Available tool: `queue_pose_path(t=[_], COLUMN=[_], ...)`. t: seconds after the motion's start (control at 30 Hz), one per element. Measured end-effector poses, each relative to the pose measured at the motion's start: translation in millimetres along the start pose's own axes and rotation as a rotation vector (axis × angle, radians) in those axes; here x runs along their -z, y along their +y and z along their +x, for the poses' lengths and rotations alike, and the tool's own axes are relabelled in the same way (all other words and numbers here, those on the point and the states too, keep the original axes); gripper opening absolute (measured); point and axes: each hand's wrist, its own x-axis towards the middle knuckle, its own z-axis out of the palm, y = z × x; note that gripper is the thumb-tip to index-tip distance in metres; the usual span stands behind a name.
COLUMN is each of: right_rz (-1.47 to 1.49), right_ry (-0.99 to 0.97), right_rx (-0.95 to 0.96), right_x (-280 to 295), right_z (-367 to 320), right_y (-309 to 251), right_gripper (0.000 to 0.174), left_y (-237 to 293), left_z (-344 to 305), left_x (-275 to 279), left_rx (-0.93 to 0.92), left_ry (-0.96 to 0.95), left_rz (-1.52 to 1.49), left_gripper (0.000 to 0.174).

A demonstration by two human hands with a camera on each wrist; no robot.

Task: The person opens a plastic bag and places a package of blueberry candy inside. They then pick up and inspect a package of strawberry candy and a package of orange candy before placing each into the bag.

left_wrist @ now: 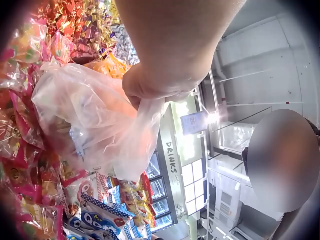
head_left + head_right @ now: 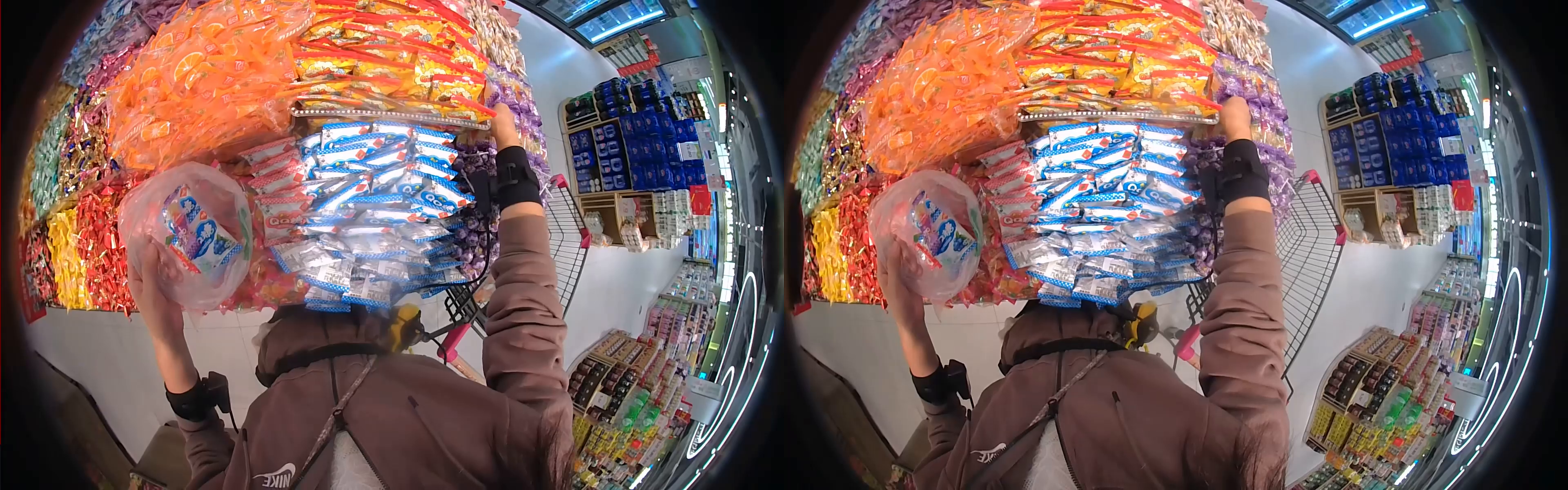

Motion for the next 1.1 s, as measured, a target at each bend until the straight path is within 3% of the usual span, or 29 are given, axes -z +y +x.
queue_pose_path(t=[0.13, 0.27, 0.43, 0.53, 0.57, 0.67, 0.77, 0.97, 1.0, 1.1], right_rz=[-0.104, -0.012, 0.151, 0.287, 0.626, 0.973, 1.16, 1.463, 1.531, 1.584], right_ry=[-0.077, -0.055, 0.079, 0.26, 0.227, 0.175, -0.025, -0.699, -0.844, -1.141], right_rx=[0.008, -0.04, -0.011, 0.043, 0.131, 0.051, 0.264, 0.374, 0.361, 0.231], right_x=[19.3, 21.2, 47.4, 90.4, 74.7, 130.2, 147.9, 151.1, 146.1, 129.1], right_z=[-8.2, -7.3, -17.4, -53.3, -32.3, -103.7, -140.7, -225.8, -238.2, -268.4], right_y=[-5.3, 12.8, 26.7, -6.2, 15.6, -57.0, -92.9, -170.8, -180.2, -200.1], right_gripper=[0.027, 0.031, 0.032, 0.021, 0.015, 0.012, 0.015, 0.021, 0.032, 0.035], left_y=[4.3, 2.4, 0.0, -4.4, -6.5, -6.2, 1.3, 2.8, 3.7, 6.7], left_z=[-2.7, -0.3, 2.2, 5.7, 6.2, 7.1, -1.4, -7.4, -8.9, -13.5], left_x=[-7.6, -5.1, -6.2, 3.0, 5.0, 5.8, -7.6, -11.0, -11.7, -16.3], left_rx=[0.001, 0.005, 0.012, 0.019, 0.005, -0.016, -0.019, -0.027, -0.035, -0.058], left_ry=[0.017, -0.047, -0.001, -0.072, -0.095, -0.134, -0.119, -0.105, -0.097, -0.059], left_rz=[0.007, 0.008, -0.005, -0.016, -0.023, -0.039, -0.033, -0.071, -0.066, -0.052], left_gripper=[0.023, 0.024, 0.024, 0.024, 0.024, 0.024, 0.023, 0.022, 0.021, 0.017])
